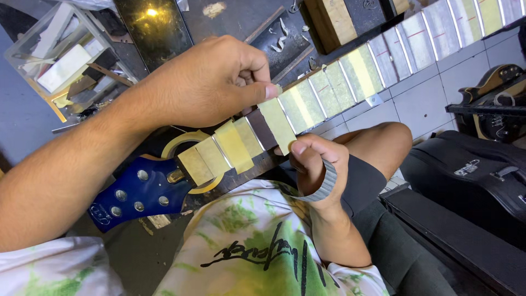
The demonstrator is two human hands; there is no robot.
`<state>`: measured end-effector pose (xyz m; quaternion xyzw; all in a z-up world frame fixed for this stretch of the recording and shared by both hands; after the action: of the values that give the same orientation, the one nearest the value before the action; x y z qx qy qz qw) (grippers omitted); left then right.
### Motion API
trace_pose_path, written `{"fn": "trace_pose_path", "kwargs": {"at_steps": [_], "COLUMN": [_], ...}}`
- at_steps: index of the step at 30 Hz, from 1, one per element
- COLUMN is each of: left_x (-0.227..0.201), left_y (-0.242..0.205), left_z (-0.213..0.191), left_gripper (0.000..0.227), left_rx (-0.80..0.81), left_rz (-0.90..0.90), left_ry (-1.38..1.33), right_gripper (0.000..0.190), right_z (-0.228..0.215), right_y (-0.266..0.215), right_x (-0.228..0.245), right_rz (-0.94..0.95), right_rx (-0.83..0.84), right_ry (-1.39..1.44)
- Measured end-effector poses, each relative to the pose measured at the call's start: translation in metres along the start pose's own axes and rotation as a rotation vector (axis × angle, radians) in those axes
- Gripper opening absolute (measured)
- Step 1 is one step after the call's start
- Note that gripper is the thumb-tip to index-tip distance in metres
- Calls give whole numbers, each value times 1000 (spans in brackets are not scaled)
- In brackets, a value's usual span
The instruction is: The person sands the taped fretboard of a guitar neck using a sanding strip. They repeatedly rub the sanding strip along the fretboard, remove pieces of tape to check the surface, and continue sanding.
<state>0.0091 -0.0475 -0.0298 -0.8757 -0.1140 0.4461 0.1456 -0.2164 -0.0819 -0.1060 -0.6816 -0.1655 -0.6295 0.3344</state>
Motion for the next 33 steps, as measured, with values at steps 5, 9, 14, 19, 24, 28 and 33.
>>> {"fn": "trace_pose_path", "kwargs": {"at_steps": [5, 9, 14, 19, 24, 28, 33], "left_x": [1, 2, 1, 2, 3, 2, 2], "left_y": [1, 1, 0, 1, 2, 2, 4], "left_z": [1, 1, 1, 1, 1, 1, 2], "left_gripper": [32, 32, 34, 33, 34, 35, 38], "left_rx": [-6, -6, 7, 6, 5, 17, 33], "left_rz": [29, 38, 10, -9, 22, -12, -53], "left_ry": [-23, -6, -32, -35, -31, -35, -32], "right_gripper": [33, 28, 29, 27, 27, 28, 28], "right_z": [0, 1, 0, 0, -1, -1, -3], "right_y": [-1, -1, -1, -1, -1, -1, 0], "right_x": [-4, -4, -9, -8, -7, -2, -9], "right_rz": [28, 29, 68, 51, 46, 45, 39], "right_rx": [-36, -37, -45, -32, -20, -8, -19], "right_ry": [34, 90, 120, 96, 68, -13, -20]}}
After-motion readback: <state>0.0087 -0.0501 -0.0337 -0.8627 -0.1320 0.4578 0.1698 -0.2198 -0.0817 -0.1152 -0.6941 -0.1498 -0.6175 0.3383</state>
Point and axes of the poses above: each hand's wrist, its own y-axis towards the middle knuckle, its own z-axis out of the palm, x = y × z, the point moved 5 cm from there along y, towards the middle knuckle, and after that the axes turned 2 degrees about x, right-handed, at the moved point
